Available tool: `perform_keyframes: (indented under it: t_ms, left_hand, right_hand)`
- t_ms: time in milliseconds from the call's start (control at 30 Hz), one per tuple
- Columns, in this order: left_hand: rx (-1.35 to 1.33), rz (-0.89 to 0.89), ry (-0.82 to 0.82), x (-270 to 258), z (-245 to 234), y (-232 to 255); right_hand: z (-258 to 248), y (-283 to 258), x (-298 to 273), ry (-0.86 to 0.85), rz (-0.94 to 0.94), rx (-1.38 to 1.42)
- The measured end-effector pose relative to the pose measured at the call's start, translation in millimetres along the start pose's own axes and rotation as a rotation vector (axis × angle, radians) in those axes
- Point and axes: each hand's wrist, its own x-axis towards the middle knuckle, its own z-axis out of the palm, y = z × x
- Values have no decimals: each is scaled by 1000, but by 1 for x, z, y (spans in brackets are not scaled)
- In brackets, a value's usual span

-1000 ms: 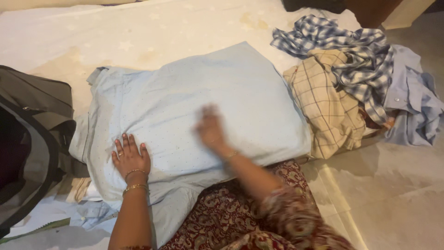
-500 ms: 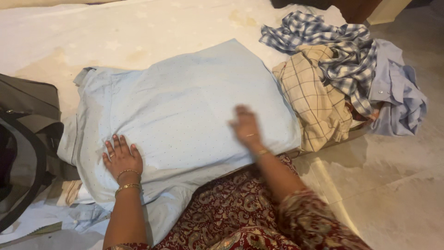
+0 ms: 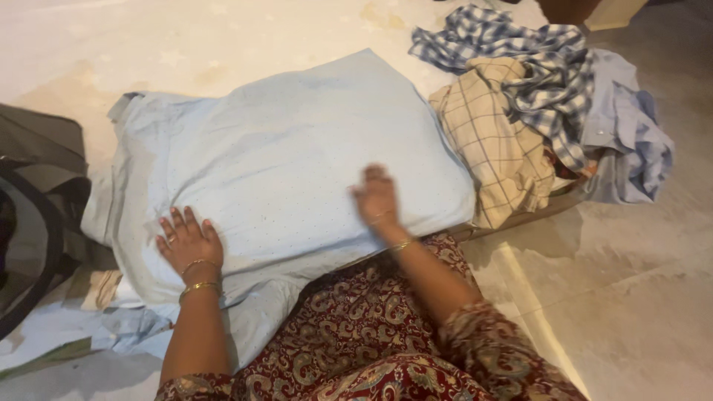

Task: The person is folding a light blue shirt by hand on a bed, smoothing the fabric and folding the sides and sleeves inward.

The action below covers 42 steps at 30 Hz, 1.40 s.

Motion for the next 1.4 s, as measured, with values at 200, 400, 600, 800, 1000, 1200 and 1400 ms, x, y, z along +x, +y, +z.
perform_keyframes:
  t_ms: [200,400,600,800,1000,1200,1400]
  left_hand:
    - [19,4,22,-10,-7,3]
    - [10,-24,-4,-9,-9,5]
    - [20,-38,-35,-9,-11,7]
    - [44,34,-130,-26,-23,-1]
    - [19,159,-366,-47,-55,-27]
    - [98,185,-514,-86,-103,-73]
    - [-66,-264,-237,-123,-96,-95]
  right_hand:
    - [-32,-179,-32,-650,-503,37]
    - [-32,-147,-25,-635,-378,114]
    - [5,25,19,-71,-174,-37]
    - [-26,188,-13,15,29,-178]
    - [-41,230,-30,-307,59,-257]
    - [-69,220,-78,-501,-122,-360]
    - [-56,257,-116,-136,-298,-474]
